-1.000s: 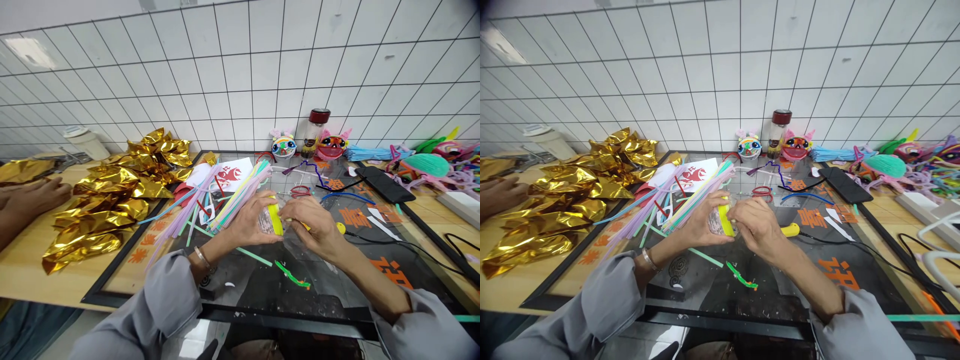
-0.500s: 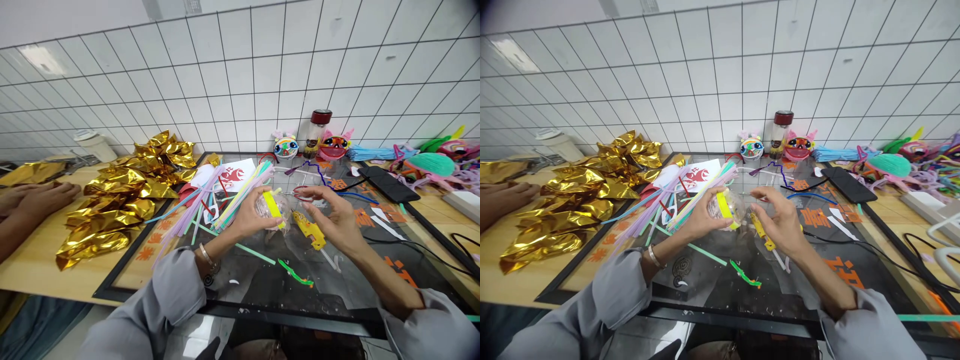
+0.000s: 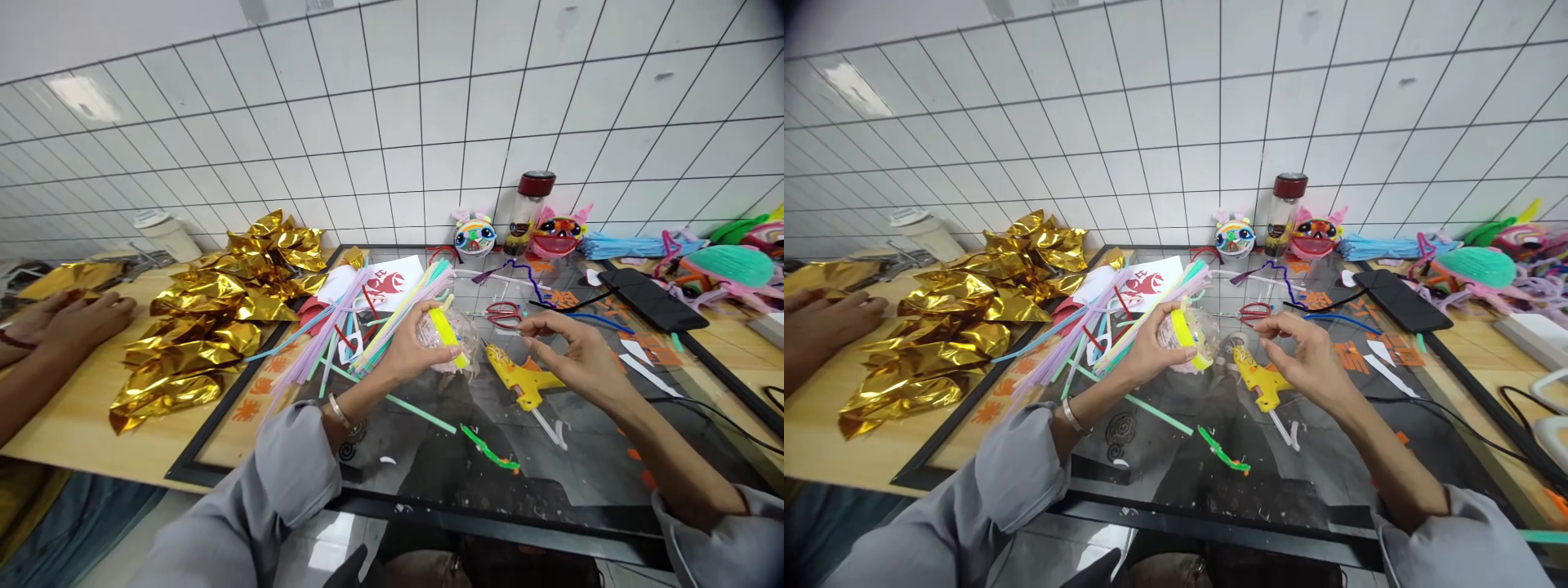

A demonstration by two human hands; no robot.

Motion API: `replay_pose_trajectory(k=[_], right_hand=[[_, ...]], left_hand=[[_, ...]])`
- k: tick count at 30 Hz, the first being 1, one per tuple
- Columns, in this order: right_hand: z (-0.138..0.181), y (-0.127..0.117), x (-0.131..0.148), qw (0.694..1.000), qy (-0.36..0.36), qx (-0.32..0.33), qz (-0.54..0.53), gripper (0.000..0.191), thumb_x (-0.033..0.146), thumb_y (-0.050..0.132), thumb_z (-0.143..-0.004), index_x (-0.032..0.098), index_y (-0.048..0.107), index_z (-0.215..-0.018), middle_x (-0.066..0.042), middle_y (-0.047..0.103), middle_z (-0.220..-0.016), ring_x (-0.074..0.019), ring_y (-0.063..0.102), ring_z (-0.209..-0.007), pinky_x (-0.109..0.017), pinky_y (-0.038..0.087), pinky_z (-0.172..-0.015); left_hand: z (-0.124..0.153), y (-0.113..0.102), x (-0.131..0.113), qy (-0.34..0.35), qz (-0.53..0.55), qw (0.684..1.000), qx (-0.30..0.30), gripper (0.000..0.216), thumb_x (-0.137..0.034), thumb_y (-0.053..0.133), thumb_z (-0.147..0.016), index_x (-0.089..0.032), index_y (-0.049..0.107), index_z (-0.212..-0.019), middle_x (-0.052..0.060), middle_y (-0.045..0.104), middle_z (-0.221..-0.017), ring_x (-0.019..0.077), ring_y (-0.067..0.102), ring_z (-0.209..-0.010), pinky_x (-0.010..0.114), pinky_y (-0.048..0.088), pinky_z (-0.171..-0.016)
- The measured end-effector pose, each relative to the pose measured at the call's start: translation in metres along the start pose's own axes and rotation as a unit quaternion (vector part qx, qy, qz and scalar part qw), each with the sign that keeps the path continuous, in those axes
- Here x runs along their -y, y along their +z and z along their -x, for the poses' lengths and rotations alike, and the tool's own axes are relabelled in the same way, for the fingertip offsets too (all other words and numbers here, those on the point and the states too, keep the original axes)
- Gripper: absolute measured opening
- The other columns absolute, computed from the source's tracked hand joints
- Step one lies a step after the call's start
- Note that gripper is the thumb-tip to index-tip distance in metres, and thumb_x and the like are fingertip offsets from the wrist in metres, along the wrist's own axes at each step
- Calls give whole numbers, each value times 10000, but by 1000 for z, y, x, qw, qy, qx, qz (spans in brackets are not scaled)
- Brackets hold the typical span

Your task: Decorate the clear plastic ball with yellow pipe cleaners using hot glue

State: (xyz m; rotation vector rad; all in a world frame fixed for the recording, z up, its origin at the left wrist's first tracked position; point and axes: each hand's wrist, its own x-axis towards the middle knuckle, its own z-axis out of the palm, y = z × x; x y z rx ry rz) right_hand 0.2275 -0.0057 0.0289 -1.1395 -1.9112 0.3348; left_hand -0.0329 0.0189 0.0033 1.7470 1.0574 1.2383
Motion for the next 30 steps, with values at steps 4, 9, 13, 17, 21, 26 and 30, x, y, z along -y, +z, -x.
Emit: replay_pose_trajectory(k=[4, 9, 13, 17, 21, 26, 30], right_hand=[[3, 7, 2, 1000, -2, 20, -14, 118, 275, 606, -809, 202, 687, -857, -45, 722, -804, -189, 671, -743, -313, 539, -669], [4, 12, -3, 1000, 6, 9, -20, 127, 300, 607, -830, 204, 691, -829, -47, 725, -791, -194, 670, -725, -324, 539, -639], [6, 14, -3, 1000, 0, -8, -22, 142, 326, 615, -850, 211, 686, -804, -39, 712, -751, -188, 654, -687, -332, 535, -623], [9, 19, 4, 999, -21, -11, -23, 168, 335, 601, -874, 210, 681, -794, -31, 698, -732, -175, 642, -676, -315, 526, -619], [11, 24, 10, 999, -43, -16, -12, 179, 329, 591, -891, 204, 677, -796, -20, 665, -685, -161, 618, -641, -296, 500, -610], [15, 26, 14, 999, -45, -12, -19, 185, 346, 575, -919, 209, 678, -850, -37, 686, -756, -173, 640, -711, -306, 514, -669], [19, 29, 16, 999, -49, -7, -21, 175, 321, 563, -932, 208, 676, -862, -36, 684, -787, -167, 640, -741, -293, 509, -681]], left_hand=[[0, 1, 1, -2, 11, 1000, -6, 675, -332, 835, -582, -172, 519, -1156, 84, 606, -1206, 278, 561, -1195, 426, 418, -1088], [-1, 3, 4, 7, 19, 1000, -10, 666, -351, 828, -574, -172, 520, -1136, 70, 618, -1151, 263, 581, -1137, 404, 442, -1046], [-2, 3, 6, 10, 16, 1000, -10, 683, -350, 832, -566, -165, 518, -1144, 73, 616, -1158, 263, 577, -1148, 400, 437, -1052], [-2, 3, 7, 9, 19, 1000, -10, 677, -353, 827, -581, -175, 512, -1153, 72, 615, -1165, 261, 580, -1137, 398, 438, -1044], [-2, 2, 6, 14, 15, 1000, -5, 689, -350, 833, -572, -176, 513, -1157, 77, 611, -1180, 266, 578, -1135, 400, 442, -1033], [-1, 2, 5, 17, 13, 1000, 4, 673, -334, 838, -584, -174, 529, -1161, 78, 611, -1197, 273, 572, -1164, 416, 429, -1064], [0, 2, 5, 9, 28, 1000, 7, 706, -335, 841, -575, -166, 526, -1184, 80, 613, -1182, 272, 581, -1142, 417, 445, -1046]])
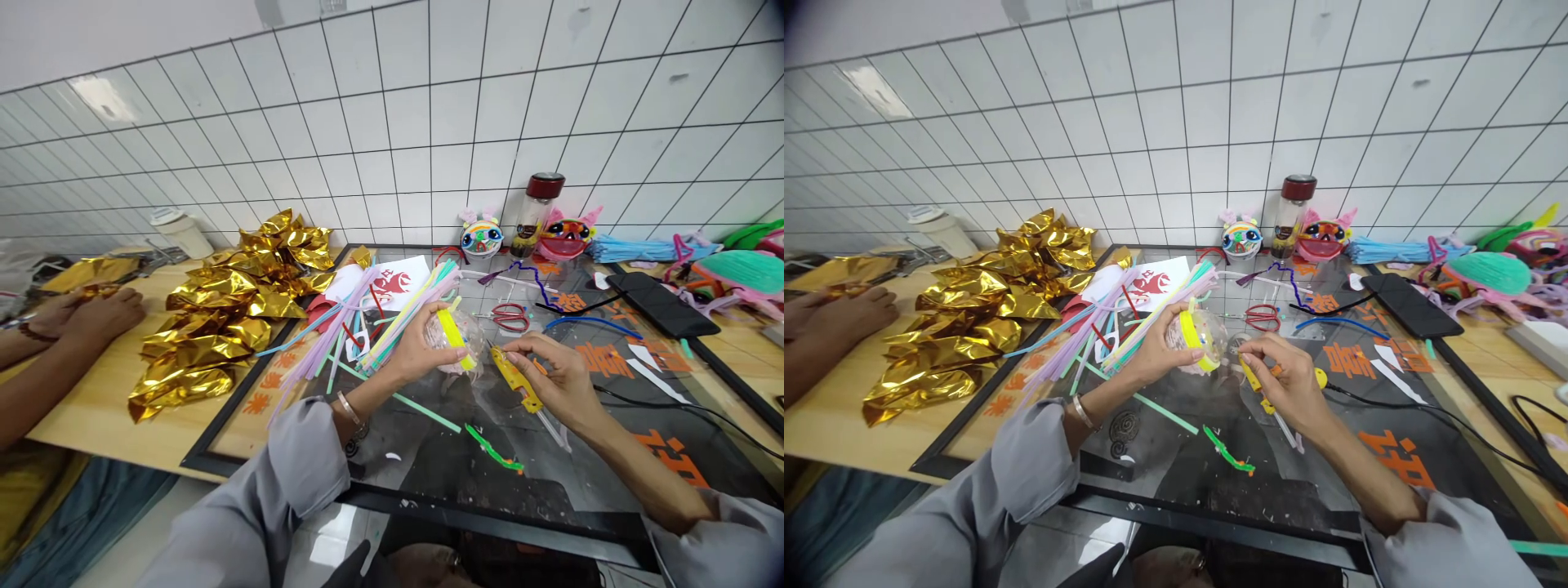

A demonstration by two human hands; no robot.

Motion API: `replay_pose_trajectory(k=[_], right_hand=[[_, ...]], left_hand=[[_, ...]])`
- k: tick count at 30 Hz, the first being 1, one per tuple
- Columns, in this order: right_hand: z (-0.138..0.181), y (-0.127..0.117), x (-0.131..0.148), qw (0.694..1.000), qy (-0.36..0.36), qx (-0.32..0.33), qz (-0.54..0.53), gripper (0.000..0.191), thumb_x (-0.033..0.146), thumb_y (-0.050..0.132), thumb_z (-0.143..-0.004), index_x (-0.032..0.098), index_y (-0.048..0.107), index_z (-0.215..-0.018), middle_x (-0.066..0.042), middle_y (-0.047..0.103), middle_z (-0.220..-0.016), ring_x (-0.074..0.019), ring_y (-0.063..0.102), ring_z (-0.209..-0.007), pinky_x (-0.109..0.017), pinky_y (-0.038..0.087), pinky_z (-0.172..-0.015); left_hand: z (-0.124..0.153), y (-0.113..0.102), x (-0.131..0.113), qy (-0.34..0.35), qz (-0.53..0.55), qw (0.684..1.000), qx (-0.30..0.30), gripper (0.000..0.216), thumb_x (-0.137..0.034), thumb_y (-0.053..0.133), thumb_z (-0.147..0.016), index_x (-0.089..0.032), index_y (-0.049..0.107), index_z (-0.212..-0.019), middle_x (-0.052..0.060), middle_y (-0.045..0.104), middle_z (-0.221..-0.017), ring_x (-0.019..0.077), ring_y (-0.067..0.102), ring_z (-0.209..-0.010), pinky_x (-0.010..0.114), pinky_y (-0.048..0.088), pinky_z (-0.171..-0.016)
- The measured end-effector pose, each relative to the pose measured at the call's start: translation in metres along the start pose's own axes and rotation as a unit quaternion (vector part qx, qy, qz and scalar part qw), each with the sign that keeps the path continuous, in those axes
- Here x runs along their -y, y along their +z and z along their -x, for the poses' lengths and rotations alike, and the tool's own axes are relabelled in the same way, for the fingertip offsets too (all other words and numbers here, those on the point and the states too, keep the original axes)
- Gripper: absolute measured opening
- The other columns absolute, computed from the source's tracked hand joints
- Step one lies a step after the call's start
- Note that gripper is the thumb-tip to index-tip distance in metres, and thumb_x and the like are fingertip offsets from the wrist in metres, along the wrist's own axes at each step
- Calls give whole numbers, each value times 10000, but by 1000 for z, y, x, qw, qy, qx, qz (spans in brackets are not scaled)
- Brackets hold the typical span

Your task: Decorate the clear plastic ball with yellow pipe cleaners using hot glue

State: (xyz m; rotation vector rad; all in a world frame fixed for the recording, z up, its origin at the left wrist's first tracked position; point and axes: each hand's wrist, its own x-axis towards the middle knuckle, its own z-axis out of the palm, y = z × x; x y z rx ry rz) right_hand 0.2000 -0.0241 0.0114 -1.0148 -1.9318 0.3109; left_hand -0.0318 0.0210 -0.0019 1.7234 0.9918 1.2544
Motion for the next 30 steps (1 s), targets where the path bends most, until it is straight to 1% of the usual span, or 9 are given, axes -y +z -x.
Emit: replay_pose_trajectory(k=[9, 14, 17, 19, 21, 23, 25, 27, 30], right_hand=[[4, 3, -1, 1000, 6, -1, -4, 173, 316, 562, -929, 207, 676, -858, -44, 685, -794, -178, 651, -739, -302, 535, -685], [7, 6, 0, 1000, -23, -6, 0, 163, 287, 528, -942, 231, 659, -862, -27, 658, -742, -180, 649, -687, -288, 541, -606], [5, 6, -3, 999, -43, -8, 10, 163, 262, 504, -951, 241, 636, -857, -15, 651, -731, -173, 646, -662, -279, 531, -575], [4, 1, -5, 998, -52, -1, 32, 163, 256, 506, -950, 238, 630, -847, -18, 652, -730, -174, 645, -675, -282, 526, -589], [3, -8, -6, 997, -51, 7, 58, 151, 255, 508, -947, 231, 633, -866, -33, 669, -773, -186, 650, -735, -310, 532, -660], [2, -19, -11, 995, -34, 33, 83, 120, 266, 527, -927, 228, 638, -899, -48, 681, -828, -203, 652, -793, -337, 531, -699], [4, -31, -19, 991, -9, 75, 111, 112, 255, 566, -863, 220, 625, -951, -62, 689, -910, -229, 658, -859, -372, 531, -740], [11, -41, -28, 981, 17, 137, 139, 230, 193, 583, -758, 215, 610, -985, -61, 681, -959, -237, 655, -880, -383, 530, -751], [27, -50, -37, 956, 10, 231, 180, 403, 140, 596, -663, 207, 603, -1060, -71, 668, -989, -240, 649, -880, -389, 516, -766]], left_hand=[[2, 1, -2, -6, -8, 1000, -3, 733, -374, 846, -581, -171, 540, -1216, 94, 613, -1219, 293, 577, -1167, 432, 448, -1044], [5, 2, 6, -8, 6, 1000, 2, 763, -377, 850, -556, -195, 527, -1224, 95, 626, -1217, 306, 598, -1159, 479, 460, -1055], [5, 2, 8, -10, 33, 999, 9, 768, -405, 836, -564, -196, 521, -1232, 88, 647, -1163, 302, 626, -1094, 480, 504, -994], [6, 2, 6, -11, 30, 999, 4, 745, -398, 834, -570, -200, 527, -1220, 89, 643, -1188, 298, 623, -1104, 470, 495, -1007], [7, 1, 2, -16, 16, 1000, 5, 751, -363, 837, -563, -186, 521, -1221, 103, 628, -1229, 307, 603, -1152, 473, 466, -1045], [6, 0, -1, -19, 8, 1000, 4, 754, -361, 840, -556, -175, 527, -1216, 108, 618, -1245, 317, 577, -1198, 478, 433, -1080], [5, -1, -1, -23, -1, 1000, -3, 731, -377, 834, -568, -174, 534, -1202, 104, 614, -1243, 308, 578, -1188, 462, 436, -1073], [4, -1, 1, -24, -13, 1000, -4, 739, -374, 827, -585, -175, 517, -1226, 98, 614, -1227, 294, 582, -1168, 442, 443, -1058], [3, 0, 2, -21, -13, 1000, -9, 728, -365, 828, -580, -176, 519, -1212, 90, 615, -1213, 290, 578, -1161, 436, 442, -1048]])
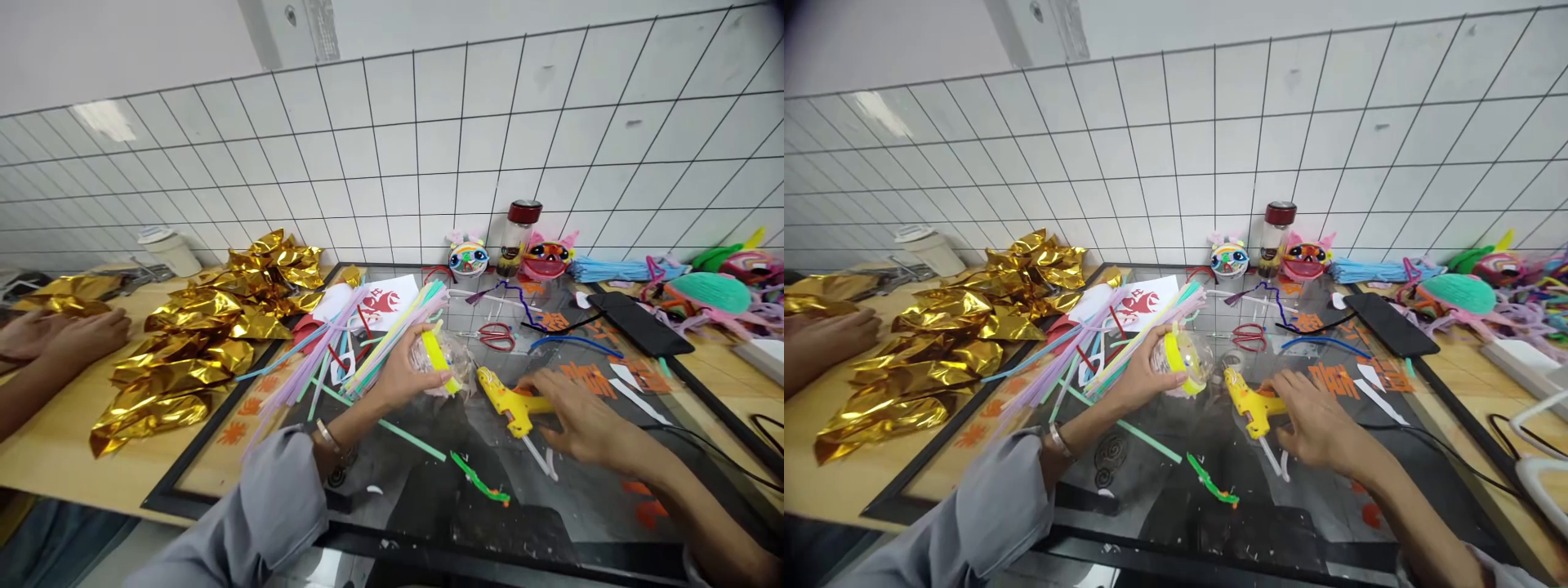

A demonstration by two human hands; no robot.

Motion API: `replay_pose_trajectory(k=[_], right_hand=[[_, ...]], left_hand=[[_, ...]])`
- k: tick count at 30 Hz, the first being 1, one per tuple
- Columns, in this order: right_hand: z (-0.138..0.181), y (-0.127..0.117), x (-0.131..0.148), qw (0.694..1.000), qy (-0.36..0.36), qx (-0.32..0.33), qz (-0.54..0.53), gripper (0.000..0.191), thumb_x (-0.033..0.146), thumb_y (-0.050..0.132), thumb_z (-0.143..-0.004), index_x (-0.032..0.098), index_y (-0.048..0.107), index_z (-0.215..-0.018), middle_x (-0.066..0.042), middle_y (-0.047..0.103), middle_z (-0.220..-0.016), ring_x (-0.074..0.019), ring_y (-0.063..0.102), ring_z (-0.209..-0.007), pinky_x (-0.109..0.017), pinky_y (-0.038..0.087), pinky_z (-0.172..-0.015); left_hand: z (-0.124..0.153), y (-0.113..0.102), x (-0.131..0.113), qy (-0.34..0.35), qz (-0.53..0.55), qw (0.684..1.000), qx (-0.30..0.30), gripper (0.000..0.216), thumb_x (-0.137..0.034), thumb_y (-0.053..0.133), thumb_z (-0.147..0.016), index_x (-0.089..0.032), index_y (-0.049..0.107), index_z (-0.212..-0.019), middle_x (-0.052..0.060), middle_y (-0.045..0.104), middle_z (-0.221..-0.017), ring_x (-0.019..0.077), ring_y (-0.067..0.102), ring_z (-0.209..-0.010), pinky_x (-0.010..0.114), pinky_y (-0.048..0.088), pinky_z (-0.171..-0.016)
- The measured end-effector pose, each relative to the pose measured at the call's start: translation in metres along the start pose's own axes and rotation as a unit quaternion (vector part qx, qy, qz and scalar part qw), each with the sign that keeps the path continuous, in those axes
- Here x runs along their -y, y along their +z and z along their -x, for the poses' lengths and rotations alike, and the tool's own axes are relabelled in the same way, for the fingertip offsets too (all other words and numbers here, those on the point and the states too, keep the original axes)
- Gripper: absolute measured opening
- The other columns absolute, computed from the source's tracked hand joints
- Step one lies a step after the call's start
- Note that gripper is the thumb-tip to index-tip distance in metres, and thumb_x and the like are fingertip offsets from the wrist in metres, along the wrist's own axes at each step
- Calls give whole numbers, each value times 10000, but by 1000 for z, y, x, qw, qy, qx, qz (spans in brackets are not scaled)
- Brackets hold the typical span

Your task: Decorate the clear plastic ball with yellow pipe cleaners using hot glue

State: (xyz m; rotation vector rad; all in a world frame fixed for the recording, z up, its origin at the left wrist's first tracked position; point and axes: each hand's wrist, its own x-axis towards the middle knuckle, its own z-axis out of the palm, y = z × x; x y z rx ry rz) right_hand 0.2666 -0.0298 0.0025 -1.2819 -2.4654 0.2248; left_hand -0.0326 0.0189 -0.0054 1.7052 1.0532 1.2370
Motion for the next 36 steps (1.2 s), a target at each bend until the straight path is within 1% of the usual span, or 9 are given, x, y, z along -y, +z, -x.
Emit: replay_pose_trajectory(k=[6, 11, 14, 17, 20, 24, 27, 33, 36], right_hand=[[7, 23, -5, 990, 13, -16, 139, 534, 37, 496, -606, 154, 566, -1122, -117, 678, -1031, -273, 640, -929, -398, 454, -811], [-5, 31, -3, 990, 24, -42, 133, 526, 43, 474, -642, 121, 550, -1156, -140, 707, -1006, -265, 659, -909, -353, 427, -763], [-8, 19, -1, 988, 109, -82, 74, 338, 262, 543, -787, 151, 576, -1105, -108, 717, -875, -260, 657, -755, -341, 421, -663], [-9, 2, 6, 965, 200, -148, -80, 343, 472, 555, -840, 200, 588, -1048, -24, 663, -738, -190, 592, -595, -288, 407, -547], [-18, -15, 19, 930, 205, -213, -220, 391, 569, 571, -828, 208, 630, -966, -19, 642, -728, -177, 588, -638, -282, 451, -562], [-40, -35, 39, 930, 177, -198, -255, 363, 556, 638, -794, 194, 652, -812, 5, 576, -620, -133, 506, -536, -251, 393, -465], [-54, -40, 49, 934, 133, -170, -285, 306, 501, 683, -770, 196, 655, -773, 7, 590, -614, -154, 579, -592, -260, 469, -518], [-54, -19, 40, 896, 188, -199, -349, 382, 486, 831, -592, 212, 684, -814, -29, 724, -752, -230, 699, -749, -334, 594, -659], [-51, -8, 30, 889, 207, -217, -347, 433, 497, 864, -518, 203, 695, -786, -47, 746, -768, -247, 716, -748, -347, 610, -658]], left_hand=[[0, 2, -6, -18, 30, 999, -1, 717, -339, 825, -566, -167, 509, -1187, 83, 611, -1172, 287, 579, -1132, 418, 452, -1028], [-1, 1, -9, -17, 24, 1000, -4, 715, -349, 822, -557, -171, 520, -1181, 71, 603, -1160, 277, 567, -1131, 383, 444, -1022], [-2, 0, -8, -14, 24, 1000, 2, 714, -352, 826, -560, -173, 513, -1176, 69, 611, -1148, 271, 573, -1119, 380, 451, -1009], [-2, 0, -5, -2, 21, 1000, 1, 722, -352, 841, -563, -180, 517, -1185, 71, 611, -1181, 273, 569, -1153, 387, 436, -1041], [-2, 1, -4, 8, 18, 1000, 3, 717, -364, 842, -577, -176, 531, -1195, 75, 603, -1210, 278, 552, -1200, 396, 410, -1082], [-3, 3, -4, 14, 24, 1000, 12, 722, -364, 846, -569, -161, 536, -1190, 84, 604, -1206, 276, 559, -1187, 399, 414, -1078], [-3, 4, -4, 20, 27, 999, 20, 722, -360, 848, -571, -169, 542, -1197, 76, 619, -1185, 269, 574, -1159, 393, 438, -1050], [-2, 3, -6, 11, 26, 999, 31, 731, -341, 842, -575, -168, 540, -1218, 87, 607, -1219, 280, 573, -1160, 406, 446, -1042], [-2, 3, -7, 8, 26, 999, 40, 742, -346, 837, -579, -169, 533, -1232, 90, 598, -1228, 280, 572, -1158, 403, 453, -1035]])
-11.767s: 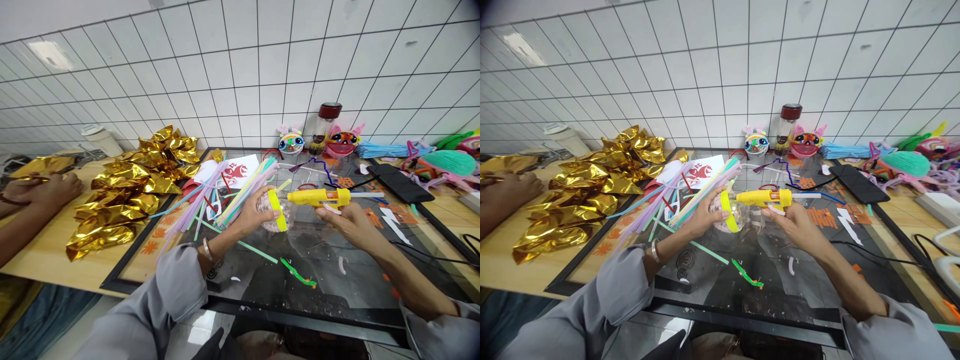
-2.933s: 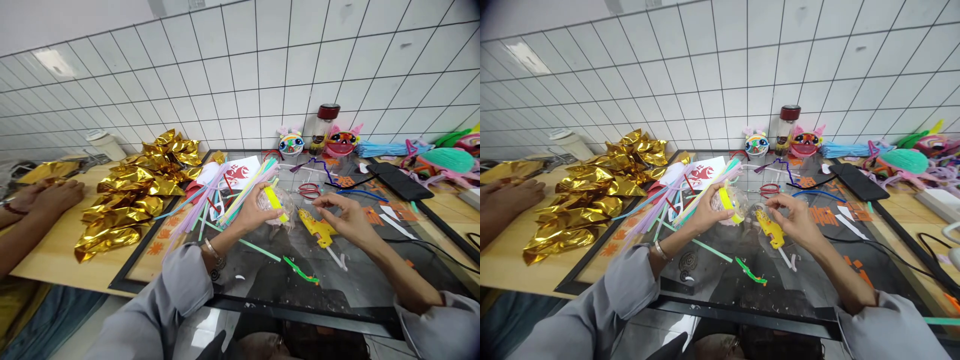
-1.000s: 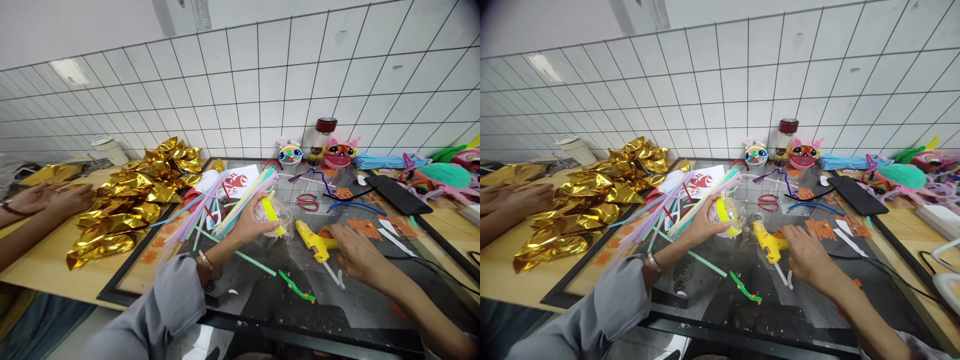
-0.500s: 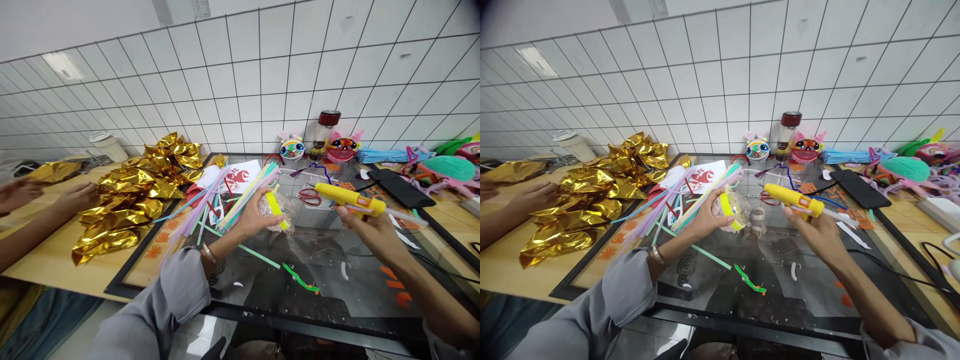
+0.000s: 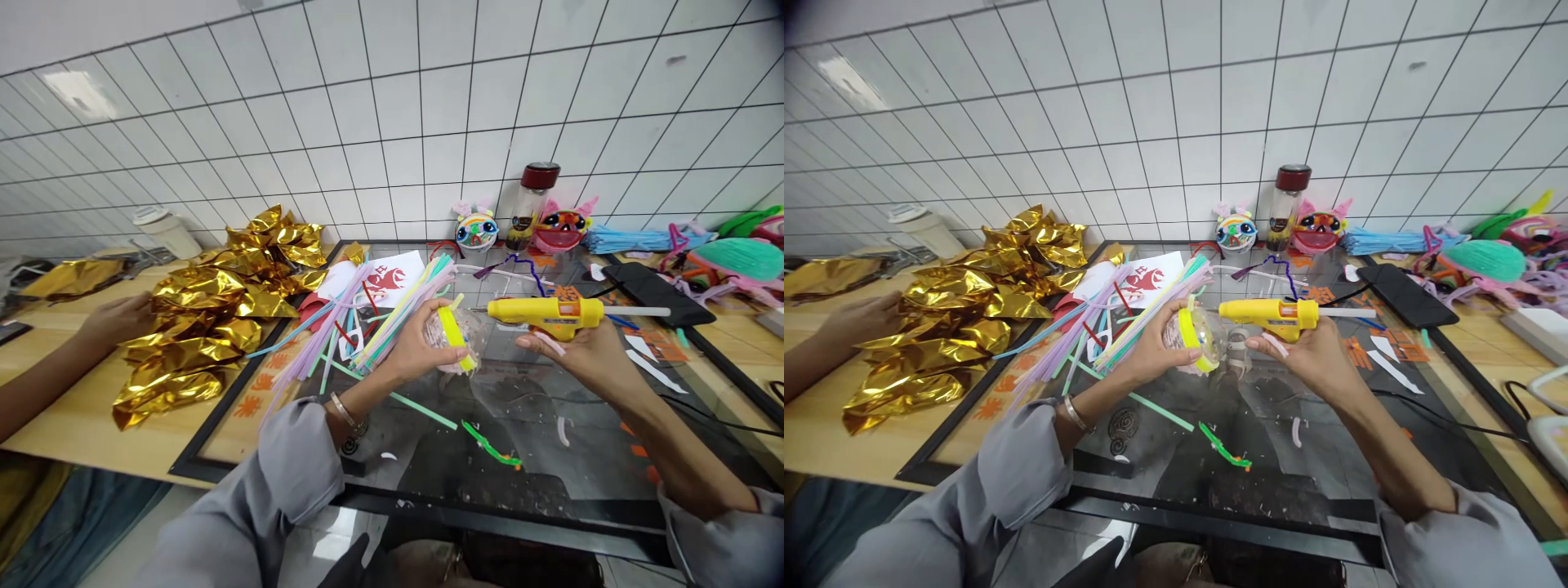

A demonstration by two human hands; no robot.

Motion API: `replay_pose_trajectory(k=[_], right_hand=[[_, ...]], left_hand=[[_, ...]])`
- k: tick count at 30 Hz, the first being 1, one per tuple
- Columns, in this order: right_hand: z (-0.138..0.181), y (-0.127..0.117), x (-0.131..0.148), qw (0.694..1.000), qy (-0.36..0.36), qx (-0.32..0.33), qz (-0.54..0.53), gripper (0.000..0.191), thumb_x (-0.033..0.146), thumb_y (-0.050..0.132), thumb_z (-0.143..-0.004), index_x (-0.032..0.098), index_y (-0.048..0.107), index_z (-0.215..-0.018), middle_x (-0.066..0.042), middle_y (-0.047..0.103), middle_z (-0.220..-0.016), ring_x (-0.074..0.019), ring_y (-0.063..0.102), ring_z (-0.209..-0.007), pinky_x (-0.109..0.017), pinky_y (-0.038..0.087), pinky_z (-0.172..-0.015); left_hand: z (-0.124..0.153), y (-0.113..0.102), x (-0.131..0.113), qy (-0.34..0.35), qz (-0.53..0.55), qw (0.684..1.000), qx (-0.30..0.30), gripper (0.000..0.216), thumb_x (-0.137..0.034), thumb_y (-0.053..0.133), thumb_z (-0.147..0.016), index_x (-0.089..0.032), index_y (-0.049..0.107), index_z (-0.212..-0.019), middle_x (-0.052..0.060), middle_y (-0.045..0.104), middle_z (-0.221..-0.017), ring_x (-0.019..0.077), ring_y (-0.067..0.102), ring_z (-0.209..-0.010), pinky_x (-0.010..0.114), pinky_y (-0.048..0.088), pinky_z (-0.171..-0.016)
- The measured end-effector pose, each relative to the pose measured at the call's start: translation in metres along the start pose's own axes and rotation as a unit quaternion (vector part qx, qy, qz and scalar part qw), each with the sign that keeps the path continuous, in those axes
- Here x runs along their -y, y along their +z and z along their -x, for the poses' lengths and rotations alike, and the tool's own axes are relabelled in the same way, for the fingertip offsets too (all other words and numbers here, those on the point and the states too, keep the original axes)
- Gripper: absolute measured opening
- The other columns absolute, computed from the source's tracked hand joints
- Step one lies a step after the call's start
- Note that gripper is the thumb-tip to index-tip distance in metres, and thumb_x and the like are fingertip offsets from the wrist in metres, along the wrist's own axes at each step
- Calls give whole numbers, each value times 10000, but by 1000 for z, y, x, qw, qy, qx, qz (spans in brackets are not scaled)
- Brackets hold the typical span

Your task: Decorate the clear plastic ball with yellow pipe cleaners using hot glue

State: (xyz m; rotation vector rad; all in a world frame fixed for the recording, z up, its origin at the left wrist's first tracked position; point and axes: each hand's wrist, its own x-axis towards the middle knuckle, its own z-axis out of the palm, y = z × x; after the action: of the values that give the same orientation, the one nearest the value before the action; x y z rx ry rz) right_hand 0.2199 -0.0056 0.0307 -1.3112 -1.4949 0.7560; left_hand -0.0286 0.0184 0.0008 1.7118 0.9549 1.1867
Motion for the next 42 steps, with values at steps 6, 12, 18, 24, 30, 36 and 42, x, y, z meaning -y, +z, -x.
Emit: replay_pose_trajectory(k=[6, 12, 18, 24, 30, 36, 42], right_hand=[[2, 1, -5, 996, -18, -12, 91, 344, 451, 786, -624, 179, 729, -827, -56, 762, -781, -245, 719, -708, -330, 591, -629], [6, 0, 12, 981, -32, -44, 188, 235, 398, 693, -635, 204, 688, -768, -26, 727, -690, -232, 701, -648, -299, 527, -567], [7, -1, 14, 973, -33, -45, 225, 185, 400, 638, -658, 217, 630, -682, -5, 666, -605, -206, 654, -588, -286, 483, -535], [8, -3, 14, 970, -59, -36, 233, 107, 325, 608, -650, 230, 580, -690, 27, 622, -555, -172, 606, -532, -260, 443, -506], [7, -3, 13, 975, -29, -31, 219, 83, 299, 585, -620, 230, 541, -632, 31, 591, -536, -153, 570, -501, -248, 412, -477], [8, -3, 19, 973, -52, -25, 225, 77, 296, 546, -594, 228, 520, -615, 38, 542, -488, -137, 517, -465, -241, 370, -446], [9, -3, 20, 971, -63, -16, 230, 55, 280, 539, -600, 228, 530, -616, 39, 556, -492, -131, 514, -460, -232, 367, -443]], left_hand=[[0, 3, 1, 21, -2, 1000, 16, 751, -370, 844, -572, -168, 535, -1227, 82, 613, -1214, 275, 572, -1165, 400, 446, -1048], [3, 5, -2, 38, -18, 999, 25, 740, -372, 839, -579, -159, 537, -1220, 88, 604, -1214, 272, 577, -1142, 389, 454, -1028], [7, 5, -7, 18, -20, 999, 33, 743, -357, 836, -585, -167, 540, -1239, 92, 613, -1232, 281, 588, -1148, 401, 457, -1037], [8, 6, -12, 9, -23, 999, 36, 731, -345, 825, -589, -169, 546, -1241, 91, 610, -1256, 291, 587, -1173, 413, 437, -1073], [8, 6, -15, 15, -31, 999, 39, 711, -340, 825, -588, -154, 545, -1214, 103, 612, -1241, 291, 582, -1178, 409, 425, -1076], [8, 5, -15, 21, -39, 998, 39, 706, -333, 825, -587, -153, 544, -1209, 114, 606, -1272, 291, 576, -1201, 407, 415, -1090], [7, 5, -15, 27, -49, 998, 39, 701, -345, 822, -592, -164, 551, -1212, 108, 613, -1267, 292, 572, -1207, 420, 411, -1099]])
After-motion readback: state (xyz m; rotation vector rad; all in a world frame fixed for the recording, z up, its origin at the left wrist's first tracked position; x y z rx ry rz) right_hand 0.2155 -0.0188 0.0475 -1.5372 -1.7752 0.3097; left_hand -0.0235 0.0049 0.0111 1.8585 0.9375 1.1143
